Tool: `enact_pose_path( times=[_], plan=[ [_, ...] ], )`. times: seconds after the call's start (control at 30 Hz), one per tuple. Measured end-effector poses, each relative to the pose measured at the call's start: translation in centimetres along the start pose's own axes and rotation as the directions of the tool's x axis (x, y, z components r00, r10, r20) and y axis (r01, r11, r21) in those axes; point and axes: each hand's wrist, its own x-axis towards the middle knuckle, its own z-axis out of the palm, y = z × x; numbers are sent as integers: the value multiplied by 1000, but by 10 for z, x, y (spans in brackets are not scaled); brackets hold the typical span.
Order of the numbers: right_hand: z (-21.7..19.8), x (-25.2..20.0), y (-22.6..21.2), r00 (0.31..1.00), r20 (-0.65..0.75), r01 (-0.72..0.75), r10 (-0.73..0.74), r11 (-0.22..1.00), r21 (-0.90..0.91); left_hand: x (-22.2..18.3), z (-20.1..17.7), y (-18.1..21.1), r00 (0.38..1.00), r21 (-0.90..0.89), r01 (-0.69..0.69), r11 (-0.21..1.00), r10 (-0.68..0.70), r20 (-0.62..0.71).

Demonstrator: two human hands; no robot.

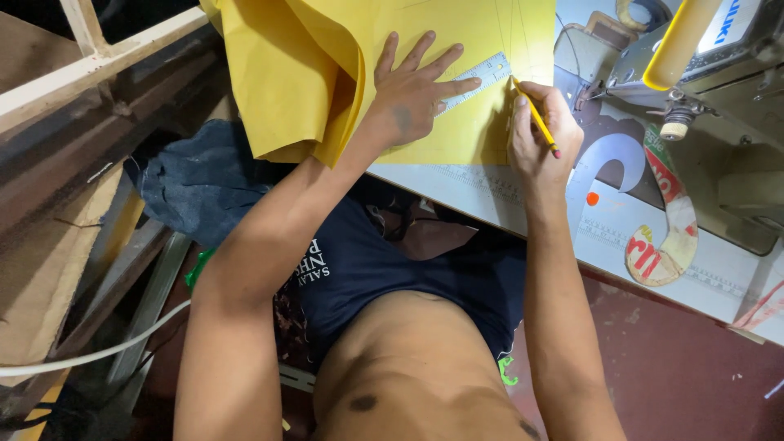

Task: A person is using a pencil, rulers, and a measuring tape to mark and finalize a yellow fabric pattern on a workbench next to a sewing machine.

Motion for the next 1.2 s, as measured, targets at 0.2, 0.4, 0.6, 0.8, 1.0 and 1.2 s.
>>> enact_pose_path(
  times=[0.2, 0.4, 0.6, 0.8, 1.0, 1.2],
  plan=[
    [1, -7, -5, 999, -26, 43, -44, 999, -21, 1, 2, -1, 1000, 13, -1, 1000, 1, 7],
    [2, -3, -2, 998, -15, 64, -65, 998, -9, 3, 8, -4, 1000, 51, -19, 999, 20, -22],
    [12, -3, 9, 963, -43, 261, -267, 959, -109, 9, 12, -1, 1000, -9, 20, 1000, -20, -16],
    [8, -33, -64, 970, 219, 79, -101, 991, 104, 10, 9, 3, 999, 36, 34, 999, -35, 27],
    [9, -32, -24, 996, 45, 72, -78, 991, 114, 7, 6, 1, 1000, 23, 13, 1000, -14, 11],
    [12, -31, -20, 993, 60, 86, -105, 963, 255, 3, 5, 0, 998, -88, 26, 996, -32, -63]
  ],
)
